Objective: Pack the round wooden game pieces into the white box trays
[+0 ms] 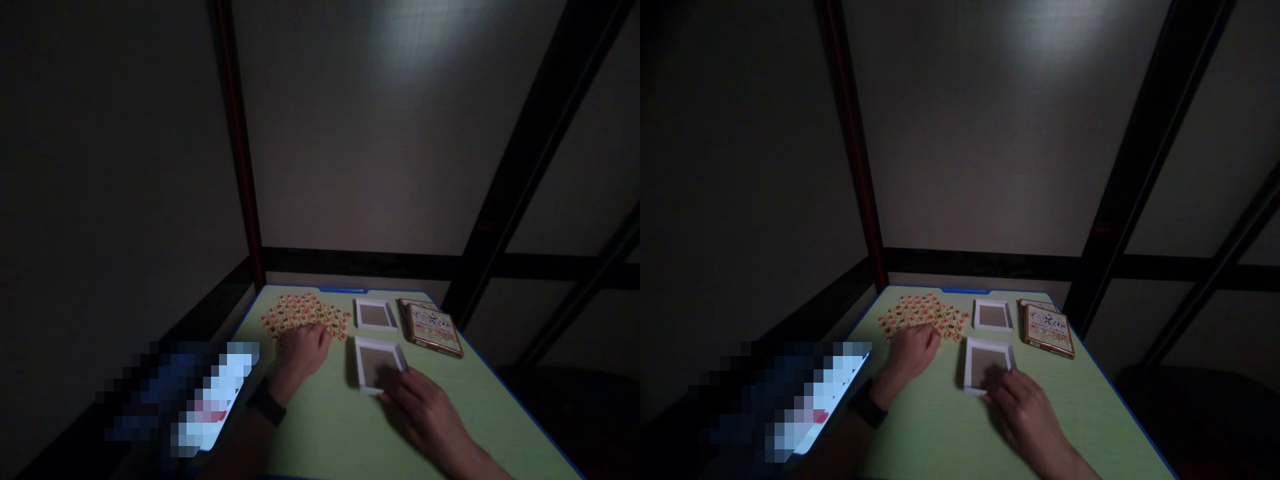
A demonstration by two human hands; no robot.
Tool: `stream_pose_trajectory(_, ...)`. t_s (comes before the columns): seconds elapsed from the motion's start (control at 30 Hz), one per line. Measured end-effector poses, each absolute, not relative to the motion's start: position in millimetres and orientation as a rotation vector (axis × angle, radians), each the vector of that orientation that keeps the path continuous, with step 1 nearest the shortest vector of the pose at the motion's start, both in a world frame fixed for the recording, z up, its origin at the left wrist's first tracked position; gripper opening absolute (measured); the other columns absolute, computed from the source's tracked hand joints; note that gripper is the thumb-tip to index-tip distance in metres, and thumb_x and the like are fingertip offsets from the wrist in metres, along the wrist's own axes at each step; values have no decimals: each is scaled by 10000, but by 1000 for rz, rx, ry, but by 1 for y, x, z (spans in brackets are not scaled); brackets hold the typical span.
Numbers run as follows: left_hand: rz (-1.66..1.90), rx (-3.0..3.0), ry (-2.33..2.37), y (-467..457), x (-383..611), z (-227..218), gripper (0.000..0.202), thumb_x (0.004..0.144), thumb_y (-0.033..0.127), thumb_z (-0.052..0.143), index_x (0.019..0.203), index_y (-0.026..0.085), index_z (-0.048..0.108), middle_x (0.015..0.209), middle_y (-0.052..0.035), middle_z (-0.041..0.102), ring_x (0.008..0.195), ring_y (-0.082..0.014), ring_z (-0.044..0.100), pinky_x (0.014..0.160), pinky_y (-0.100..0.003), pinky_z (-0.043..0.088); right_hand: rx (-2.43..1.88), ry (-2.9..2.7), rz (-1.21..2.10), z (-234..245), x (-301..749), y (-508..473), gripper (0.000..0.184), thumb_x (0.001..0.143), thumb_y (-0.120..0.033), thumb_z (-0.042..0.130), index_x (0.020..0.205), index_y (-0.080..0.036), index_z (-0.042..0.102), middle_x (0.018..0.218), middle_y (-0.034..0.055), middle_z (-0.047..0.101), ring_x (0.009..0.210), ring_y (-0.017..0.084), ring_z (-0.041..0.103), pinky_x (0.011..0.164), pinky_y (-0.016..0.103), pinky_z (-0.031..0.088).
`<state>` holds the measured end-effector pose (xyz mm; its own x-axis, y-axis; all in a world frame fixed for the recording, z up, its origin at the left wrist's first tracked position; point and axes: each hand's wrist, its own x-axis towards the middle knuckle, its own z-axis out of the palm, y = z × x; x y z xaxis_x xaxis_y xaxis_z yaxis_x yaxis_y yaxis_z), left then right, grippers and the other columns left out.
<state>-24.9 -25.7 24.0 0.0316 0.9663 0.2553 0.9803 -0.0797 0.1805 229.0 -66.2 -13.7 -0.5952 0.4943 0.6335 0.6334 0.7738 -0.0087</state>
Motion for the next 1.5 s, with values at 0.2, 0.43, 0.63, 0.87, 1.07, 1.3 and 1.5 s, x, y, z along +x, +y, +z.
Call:
stream_pose_trajectory(0.2,-438,-2389,-1978,-28,-22,19,314,944,264,416,879,212,719,897,-65,764,828,-199,698,767,-295,470,-703,-2435,-297,-38,197,-103,122,941,-245,558,900,-249,673,713,53,677,675,220,620,607,346,513)
stream_pose_trajectory(0.43,-372,-2480,-1815,-37,-7,10,272,917,348,470,1054,226,671,909,-79,752,846,-253,700,798,-366,509,-797,-2390,-84,4,195,-67,285,1006,-281,460,864,-202,694,767,69,683,720,191,616,649,299,461)
stream_pose_trajectory(0.63,-330,-2506,-1840,-40,-4,14,304,911,364,461,946,200,715,887,-103,760,838,-274,711,795,-387,514,-1212,-2509,117,46,169,28,251,953,-240,524,919,-174,764,924,108,760,854,212,679,741,264,447)
stream_pose_trajectory(0.87,-380,-2539,-1873,-38,-4,20,314,903,287,455,875,193,753,906,-94,771,854,-251,712,822,-364,507,-1457,-2687,100,52,107,107,270,847,-107,567,982,-178,789,1002,118,780,940,229,711,723,224,432)
stream_pose_trajectory(1.07,-430,-2570,-1841,-36,-1,15,288,897,275,476,900,192,752,915,-93,773,882,-260,713,850,-380,507,-1470,-2791,155,43,93,131,250,819,-136,622,977,-216,798,989,76,787,929,210,721,687,202,436)
stream_pose_trajectory(1.3,-421,-2607,-1811,-36,0,12,296,908,283,466,932,184,744,953,-105,771,910,-280,712,870,-413,513,-1475,-2838,148,40,89,138,284,815,-111,602,1011,-206,783,1023,86,779,940,217,719,682,214,439)
stream_pose_trajectory(1.5,-403,-2561,-1873,-34,0,13,304,926,287,456,945,185,742,955,-111,768,922,-277,714,877,-406,510,-1460,-2827,115,40,86,132,241,828,-106,606,1003,-190,749,1062,108,764,987,232,706,720,226,439)
